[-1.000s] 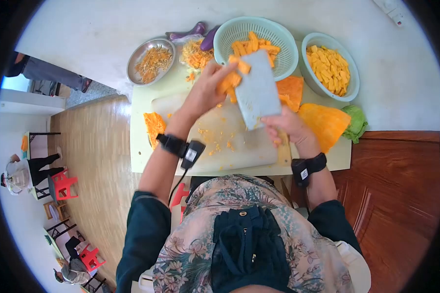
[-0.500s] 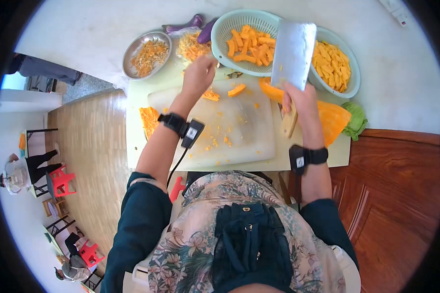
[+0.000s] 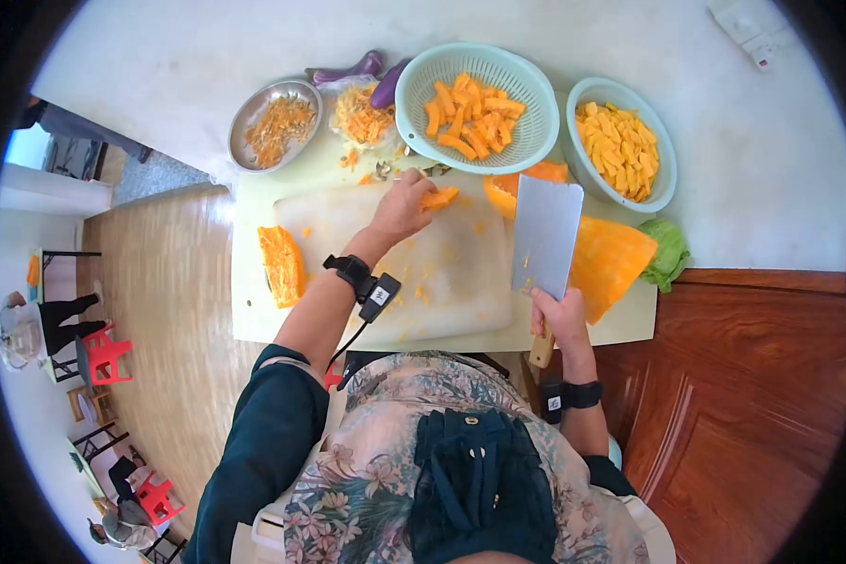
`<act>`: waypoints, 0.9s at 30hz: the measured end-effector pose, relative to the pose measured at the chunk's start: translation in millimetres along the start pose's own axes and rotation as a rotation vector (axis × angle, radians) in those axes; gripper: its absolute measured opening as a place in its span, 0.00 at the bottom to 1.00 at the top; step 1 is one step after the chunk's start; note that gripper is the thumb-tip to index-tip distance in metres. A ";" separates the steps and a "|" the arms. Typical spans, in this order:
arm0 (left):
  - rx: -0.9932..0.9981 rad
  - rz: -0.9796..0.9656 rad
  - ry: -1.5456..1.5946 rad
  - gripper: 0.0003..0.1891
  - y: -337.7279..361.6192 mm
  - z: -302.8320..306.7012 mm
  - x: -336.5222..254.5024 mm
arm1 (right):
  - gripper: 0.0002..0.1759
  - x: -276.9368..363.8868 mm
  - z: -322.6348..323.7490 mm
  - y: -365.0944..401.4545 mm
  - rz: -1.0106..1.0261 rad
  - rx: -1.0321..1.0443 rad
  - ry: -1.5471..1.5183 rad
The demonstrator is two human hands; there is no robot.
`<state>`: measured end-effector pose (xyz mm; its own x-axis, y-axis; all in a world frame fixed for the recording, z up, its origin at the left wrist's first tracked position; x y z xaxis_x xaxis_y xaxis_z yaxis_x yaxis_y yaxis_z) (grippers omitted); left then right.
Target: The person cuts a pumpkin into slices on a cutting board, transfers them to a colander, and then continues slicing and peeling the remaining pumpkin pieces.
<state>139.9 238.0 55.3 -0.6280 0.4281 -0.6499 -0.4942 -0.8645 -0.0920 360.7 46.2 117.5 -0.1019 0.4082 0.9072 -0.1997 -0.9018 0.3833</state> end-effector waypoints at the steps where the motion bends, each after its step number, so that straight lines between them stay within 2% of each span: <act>1: -0.014 -0.034 -0.009 0.15 -4.8 -5.5 -6.2 | 0.14 -4.0 -0.2 1.7 0.006 -0.003 0.001; 3: -0.012 -0.038 -0.077 0.15 -11.4 -26.3 -5.5 | 0.14 -11.1 -1.9 4.7 -0.026 -0.003 -0.116; 5: 0.024 0.078 -0.217 0.15 -13.0 -38.8 -5.3 | 0.14 -8.8 -2.2 8.1 -0.028 -0.023 -0.096; 10: 0.036 0.083 -0.185 0.16 -7.7 -41.8 -5.3 | 0.15 -17.6 0.8 10.3 -0.049 -0.019 -0.073; 14: 0.064 0.054 0.037 0.16 7.7 -35.6 -6.7 | 0.15 -24.2 5.8 13.8 -0.072 -0.002 -0.069; 16: 0.126 0.142 0.228 0.18 10.7 -9.9 -21.4 | 0.15 -27.7 4.2 17.9 -0.098 0.007 -0.057; 18: 0.205 0.274 0.488 0.22 -20.0 22.2 -39.0 | 0.15 -29.0 5.0 14.9 -0.100 -0.018 -0.048; 19: 0.215 0.237 0.460 0.26 -38.4 39.7 -47.7 | 0.15 -32.4 3.3 13.0 -0.121 0.003 -0.050; 21: -0.121 -0.245 0.183 0.30 -72.9 68.9 -55.1 | 0.14 -34.3 -1.7 10.5 -0.083 0.078 -0.059; 23: -0.211 -0.235 0.019 0.30 -68.8 114.8 -77.1 | 0.14 -30.4 -7.8 10.3 -0.091 0.080 -0.073; 24: -0.211 -0.221 0.016 0.30 -59.4 119.9 -65.7 | 0.13 -29.3 -11.3 9.7 -0.105 0.113 -0.013; 26: -0.358 -0.201 0.014 0.24 -32.5 140.6 -33.5 | 0.12 -24.3 -21.7 7.0 -0.118 0.165 0.045; 27: -0.336 -0.028 0.036 0.21 -11.1 144.3 -14.0 | 0.12 -20.1 -28.8 6.0 -0.106 0.189 0.107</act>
<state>67.4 279.6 174.3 -0.5925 0.4486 -0.6691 -0.2817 -0.8935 -0.3497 333.5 36.7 96.7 -0.1945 0.5054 0.8407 -0.0299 -0.8597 0.5099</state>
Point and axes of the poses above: each hand's wrist, its own y-axis away from the middle knuckle, its own z-axis out of the back of the hand, x = y × z, the point moved 5 cm from there along -y, towards the middle knuckle, and after that the axes turned 5 degrees about z, right-handed, at the moved point
